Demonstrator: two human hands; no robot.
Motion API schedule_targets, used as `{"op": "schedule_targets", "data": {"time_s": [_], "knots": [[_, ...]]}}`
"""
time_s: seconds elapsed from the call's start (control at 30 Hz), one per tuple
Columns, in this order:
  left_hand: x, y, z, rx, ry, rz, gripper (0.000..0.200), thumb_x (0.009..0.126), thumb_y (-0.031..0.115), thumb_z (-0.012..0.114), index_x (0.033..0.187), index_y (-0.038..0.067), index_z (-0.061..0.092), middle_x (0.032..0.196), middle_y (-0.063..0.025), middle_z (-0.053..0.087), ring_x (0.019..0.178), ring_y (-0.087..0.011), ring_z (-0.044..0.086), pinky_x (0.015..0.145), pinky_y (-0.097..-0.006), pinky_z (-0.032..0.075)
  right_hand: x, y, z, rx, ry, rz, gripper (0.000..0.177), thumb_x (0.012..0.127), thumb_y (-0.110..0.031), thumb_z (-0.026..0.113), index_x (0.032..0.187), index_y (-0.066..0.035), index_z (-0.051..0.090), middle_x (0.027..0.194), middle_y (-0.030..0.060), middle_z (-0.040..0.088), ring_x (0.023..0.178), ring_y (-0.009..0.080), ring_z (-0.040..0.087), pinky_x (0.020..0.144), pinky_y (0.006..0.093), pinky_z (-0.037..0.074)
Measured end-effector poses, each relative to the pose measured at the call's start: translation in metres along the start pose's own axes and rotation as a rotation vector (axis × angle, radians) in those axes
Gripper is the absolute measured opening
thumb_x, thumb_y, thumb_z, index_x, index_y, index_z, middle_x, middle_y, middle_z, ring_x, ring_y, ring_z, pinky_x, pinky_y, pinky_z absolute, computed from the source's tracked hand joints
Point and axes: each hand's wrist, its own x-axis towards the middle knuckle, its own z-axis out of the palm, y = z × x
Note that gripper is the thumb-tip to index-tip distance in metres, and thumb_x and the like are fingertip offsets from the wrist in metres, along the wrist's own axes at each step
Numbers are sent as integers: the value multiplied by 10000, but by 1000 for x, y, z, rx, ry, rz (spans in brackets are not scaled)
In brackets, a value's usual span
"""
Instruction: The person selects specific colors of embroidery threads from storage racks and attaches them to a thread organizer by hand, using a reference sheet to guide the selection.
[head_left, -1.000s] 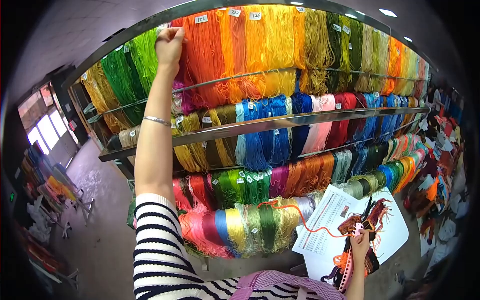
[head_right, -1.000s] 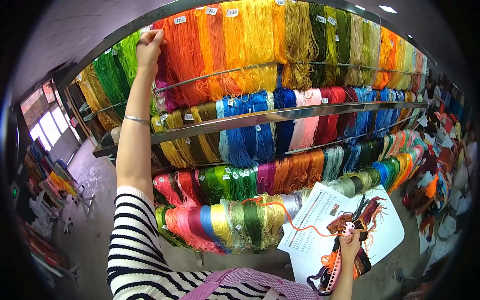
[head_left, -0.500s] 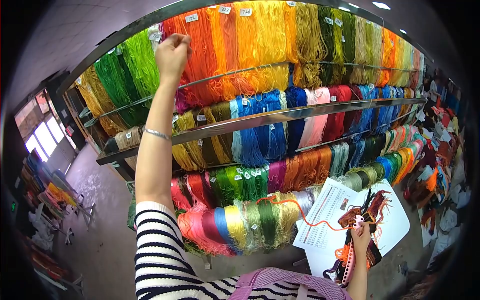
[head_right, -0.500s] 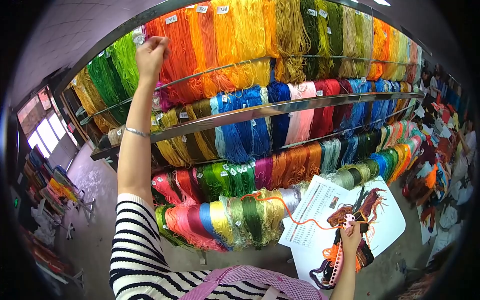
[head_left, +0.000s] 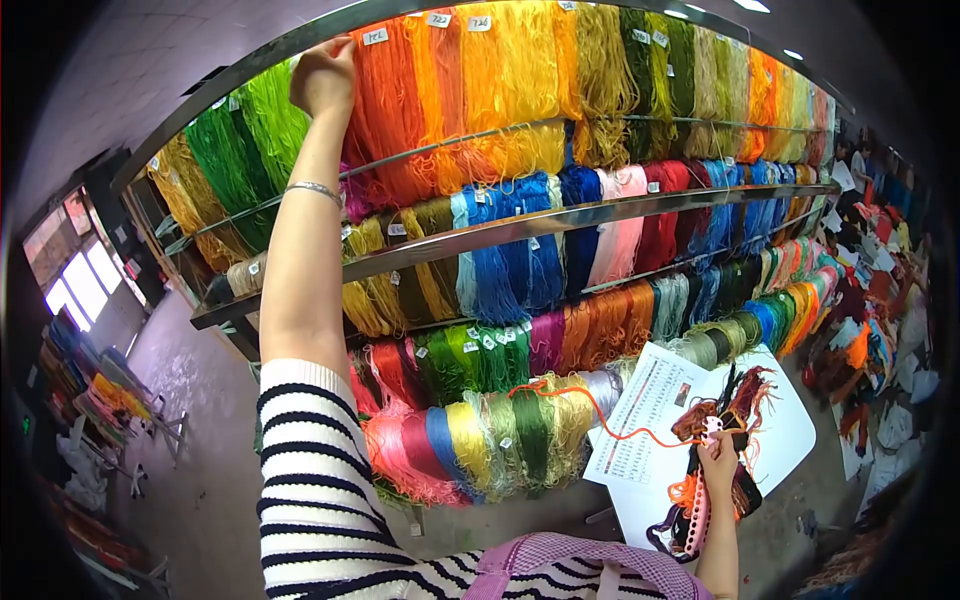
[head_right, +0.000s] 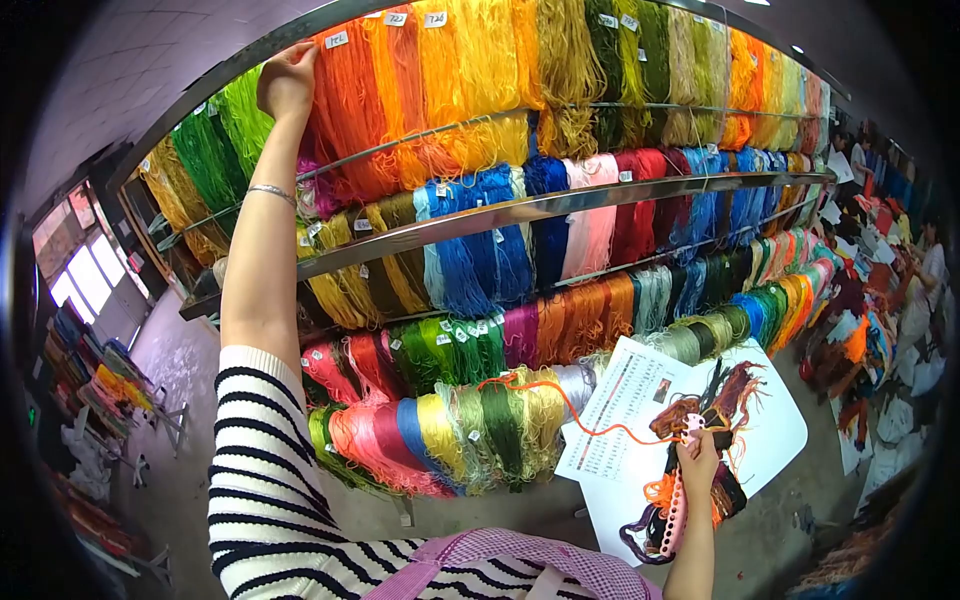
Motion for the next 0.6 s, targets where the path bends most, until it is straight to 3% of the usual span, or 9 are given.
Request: {"op": "schedule_targets", "data": {"time_s": [0.17, 0.23, 0.27, 0.3, 0.37, 0.47, 0.5, 0.57, 0.6], "knots": [[-12, -7, -4, -205, -23, -17, 260, 825, 318, 679, 916, 78, 721, 813, -71, 706, 705, -148, 652, 620, -270, 474, 0, 3, -1, 5, -10, 13, 272, 743, -14, 678, 983, -25, 552, 649, -25, 435, 573, 54, 407, 526, 206, 333], [-22, -16, -1, -826, -119, -66, 150, 854, 203, 649, 851, 67, 711, 792, -47, 691, 712, -139, 630, 621, -275, 472, 0, 4, 0, 10, -10, -4, 275, 743, -15, 678, 987, -23, 553, 644, -23, 433, 572, 58, 406, 527, 211, 334], [-25, -20, 0, -903, -171, -130, 108, 872, 126, 628, 857, 33, 682, 750, -22, 653, 690, -84, 576, 616, -221, 447, -1, 1, -1, 18, -11, -8, 271, 743, -16, 679, 984, -20, 554, 644, -21, 434, 575, 60, 407, 531, 213, 336], [-31, -17, -10, -901, -173, -129, 108, 872, 126, 628, 857, 33, 682, 750, -22, 653, 690, -84, 576, 616, -221, 447, 0, 2, 0, 19, -13, -7, 271, 743, -16, 679, 984, -20, 554, 644, -21, 434, 575, 60, 407, 531, 213, 336], [-52, 1, -47, -972, -375, -287, 111, 876, 131, 614, 899, 39, 670, 734, -24, 650, 649, -74, 557, 589, -206, 430, 1, 6, -1, 0, -27, 17, 275, 739, -15, 682, 981, -19, 552, 643, -20, 427, 578, 60, 406, 533, 214, 337], [-101, 28, -82, -720, -535, -93, 93, 874, 85, 562, 830, 45, 634, 694, -71, 627, 612, -111, 573, 533, -249, 441, 16, -14, 5, 14, 38, -100, 199, 778, -64, 677, 945, -9, 584, 671, -13, 487, 583, 54, 425, 529, 206, 341], [-131, 42, -86, -561, -364, 259, 72, 838, 45, 557, 806, 22, 617, 694, -127, 620, 624, -200, 617, 567, -317, 489, 21, -32, 12, 15, 113, -199, 170, 805, -90, 665, 940, -6, 603, 689, -12, 521, 592, 49, 442, 526, 203, 348], [-209, 82, -109, -574, -417, 498, 103, 749, 0, 587, 835, 27, 637, 760, -149, 641, 693, -328, 630, 624, -374, 512, 29, -117, 18, 446, -174, 169, 157, 901, -136, 567, 912, 15, 609, 685, -19, 516, 635, 56, 487, 549, 204, 375], [-249, 97, -114, -579, -490, 593, 103, 735, -1, 602, 823, 40, 638, 750, -139, 639, 693, -323, 631, 629, -385, 513, 37, -160, 21, 302, -233, 77, 245, 944, -180, 516, 973, 30, 639, 784, 19, 596, 743, 101, 568, 650, 232, 443]]}}
